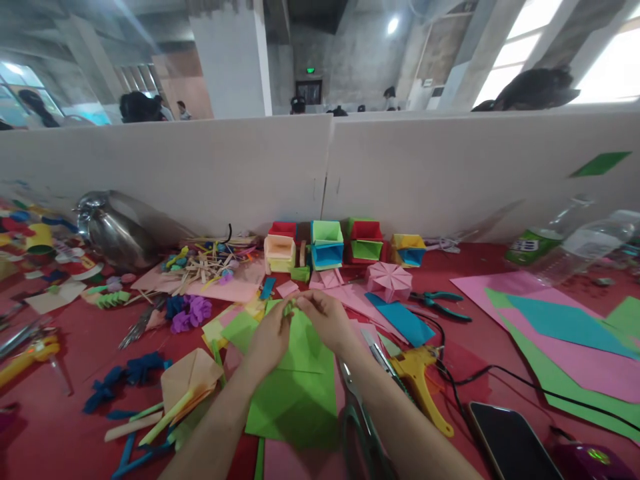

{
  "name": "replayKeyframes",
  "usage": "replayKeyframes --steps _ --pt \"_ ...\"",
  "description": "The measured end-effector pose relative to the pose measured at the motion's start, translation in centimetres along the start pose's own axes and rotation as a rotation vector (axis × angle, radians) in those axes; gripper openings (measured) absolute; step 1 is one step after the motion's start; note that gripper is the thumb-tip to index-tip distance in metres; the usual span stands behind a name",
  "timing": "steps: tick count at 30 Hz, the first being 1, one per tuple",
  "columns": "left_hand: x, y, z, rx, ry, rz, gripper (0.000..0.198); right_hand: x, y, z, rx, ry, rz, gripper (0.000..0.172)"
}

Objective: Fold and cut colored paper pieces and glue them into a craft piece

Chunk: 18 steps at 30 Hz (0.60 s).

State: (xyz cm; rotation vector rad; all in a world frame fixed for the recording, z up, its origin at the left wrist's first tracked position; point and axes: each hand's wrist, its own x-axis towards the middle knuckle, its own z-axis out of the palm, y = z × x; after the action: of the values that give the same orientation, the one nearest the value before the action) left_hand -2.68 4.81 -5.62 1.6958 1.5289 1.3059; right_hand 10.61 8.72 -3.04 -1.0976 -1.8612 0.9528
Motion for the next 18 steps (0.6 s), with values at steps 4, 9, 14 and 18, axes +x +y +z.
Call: replayKeyframes --steps 4,9,14,18 --pt "0.8 -0.6 -1.0 -0.202 0.072 -0.117 0.036 3.5 3.1 0.0 -0.172 0.053 0.033 0.02" --pt "0.8 0.4 -1.1 -0.415 0.1 -0.191 0.037 6.6 6.0 0.8 -0.297 0.033 0.04 0.025" --pt "0.9 0.8 -1.1 -0.54 0.154 -0.232 0.035 7.3 5.6 0.7 -0.308 0.026 -0.035 0.024" --pt "1.0 0.5 -1.2 -0.622 0.235 -0.24 0.039 5.2 2.5 -0.8 -0.261 0.091 -0.132 0.018"
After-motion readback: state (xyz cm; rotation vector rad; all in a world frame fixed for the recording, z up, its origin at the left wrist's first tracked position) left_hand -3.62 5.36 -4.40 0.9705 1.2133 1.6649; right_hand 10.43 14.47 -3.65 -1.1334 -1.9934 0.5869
